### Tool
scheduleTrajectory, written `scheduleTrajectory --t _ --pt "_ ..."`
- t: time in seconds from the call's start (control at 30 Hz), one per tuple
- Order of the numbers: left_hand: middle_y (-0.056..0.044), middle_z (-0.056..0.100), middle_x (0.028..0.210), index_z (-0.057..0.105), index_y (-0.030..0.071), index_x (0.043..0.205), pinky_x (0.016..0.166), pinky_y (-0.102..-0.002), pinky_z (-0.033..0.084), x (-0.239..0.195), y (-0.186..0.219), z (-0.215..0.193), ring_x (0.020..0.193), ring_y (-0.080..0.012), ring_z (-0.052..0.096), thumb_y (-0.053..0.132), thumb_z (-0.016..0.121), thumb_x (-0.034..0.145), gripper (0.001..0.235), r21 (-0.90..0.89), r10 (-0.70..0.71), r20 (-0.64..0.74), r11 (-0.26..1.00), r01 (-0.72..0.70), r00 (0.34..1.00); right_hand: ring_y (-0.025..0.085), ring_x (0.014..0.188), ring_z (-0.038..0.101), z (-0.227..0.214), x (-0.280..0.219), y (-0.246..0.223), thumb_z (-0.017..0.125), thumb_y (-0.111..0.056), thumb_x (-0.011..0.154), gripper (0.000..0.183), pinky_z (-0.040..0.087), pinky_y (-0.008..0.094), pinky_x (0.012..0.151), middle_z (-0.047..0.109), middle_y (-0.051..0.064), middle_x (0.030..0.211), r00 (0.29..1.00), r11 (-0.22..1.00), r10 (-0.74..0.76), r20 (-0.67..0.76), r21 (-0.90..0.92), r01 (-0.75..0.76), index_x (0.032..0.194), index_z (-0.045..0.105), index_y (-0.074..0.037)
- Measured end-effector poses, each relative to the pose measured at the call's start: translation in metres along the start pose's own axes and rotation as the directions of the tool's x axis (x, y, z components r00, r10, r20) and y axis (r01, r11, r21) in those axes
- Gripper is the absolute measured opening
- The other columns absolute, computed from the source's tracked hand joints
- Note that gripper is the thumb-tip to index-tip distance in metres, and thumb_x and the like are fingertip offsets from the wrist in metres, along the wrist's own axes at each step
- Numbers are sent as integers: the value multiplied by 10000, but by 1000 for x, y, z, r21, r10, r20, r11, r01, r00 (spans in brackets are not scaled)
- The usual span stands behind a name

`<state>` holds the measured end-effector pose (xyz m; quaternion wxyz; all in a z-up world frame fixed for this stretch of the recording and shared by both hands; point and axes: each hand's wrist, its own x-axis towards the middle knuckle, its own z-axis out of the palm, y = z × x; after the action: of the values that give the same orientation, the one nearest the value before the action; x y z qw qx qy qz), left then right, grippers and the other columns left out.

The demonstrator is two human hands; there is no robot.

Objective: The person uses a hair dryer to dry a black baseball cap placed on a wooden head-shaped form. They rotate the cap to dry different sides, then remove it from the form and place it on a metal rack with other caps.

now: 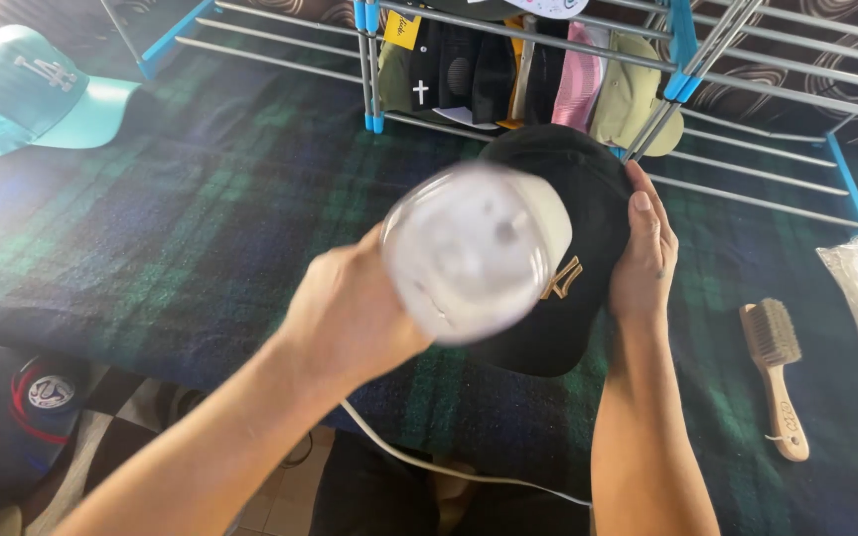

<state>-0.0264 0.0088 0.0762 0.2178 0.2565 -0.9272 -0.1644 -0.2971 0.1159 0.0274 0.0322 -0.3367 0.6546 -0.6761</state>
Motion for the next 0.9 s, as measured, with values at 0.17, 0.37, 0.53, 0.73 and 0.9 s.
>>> scheduleTrajectory --t 0.17,0.37,0.53,0.73,0.9 --pt "26 607 849 636 178 1032 534 -334 546 -43 -64 88 587 -219 636 379 694 826 293 -110 151 -336 974 -198 930 234 1196 596 -3 6 29 483 -344 1094 450 543 409 1046 608 184 1378 977 976 -210 17 56 209 1438 602 -80" --pt "30 681 978 706 143 1017 540 -436 563 -72 -37 46 703 -256 734 326 800 707 372 -97 -28 -141 995 14 990 221 1551 265 -13 -12 -23 470 -566 972 765 242 372 1238 334 96 1660 997 993 64 52 -107 -58 1555 394 -76" --pt "-59 768 1069 614 158 1261 769 -416 611 -83 19 48 955 -263 717 291 830 691 623 -553 -343 -58 793 256 938 155 928 749 -47 -136 -113 356 -365 1054 365 524 312 807 729 9 947 993 916 -107 -48 -394 80 981 653 -164" --pt "-173 635 1321 565 57 1320 1142 -491 369 -50 102 48 1303 -368 570 320 600 852 538 -545 155 -288 785 -295 945 281 1262 672 -55 -198 -82 658 -334 930 778 590 404 998 525 137 1479 921 998 -45 386 61 23 1524 317 36" --pt "-251 483 1317 311 21 1492 982 -540 391 -40 162 47 1263 -427 445 598 356 831 878 -780 186 -94 597 -188 978 229 1068 663 -60 -168 -92 633 -319 973 543 568 359 869 553 90 1238 973 999 3 231 52 -15 1365 404 -21"
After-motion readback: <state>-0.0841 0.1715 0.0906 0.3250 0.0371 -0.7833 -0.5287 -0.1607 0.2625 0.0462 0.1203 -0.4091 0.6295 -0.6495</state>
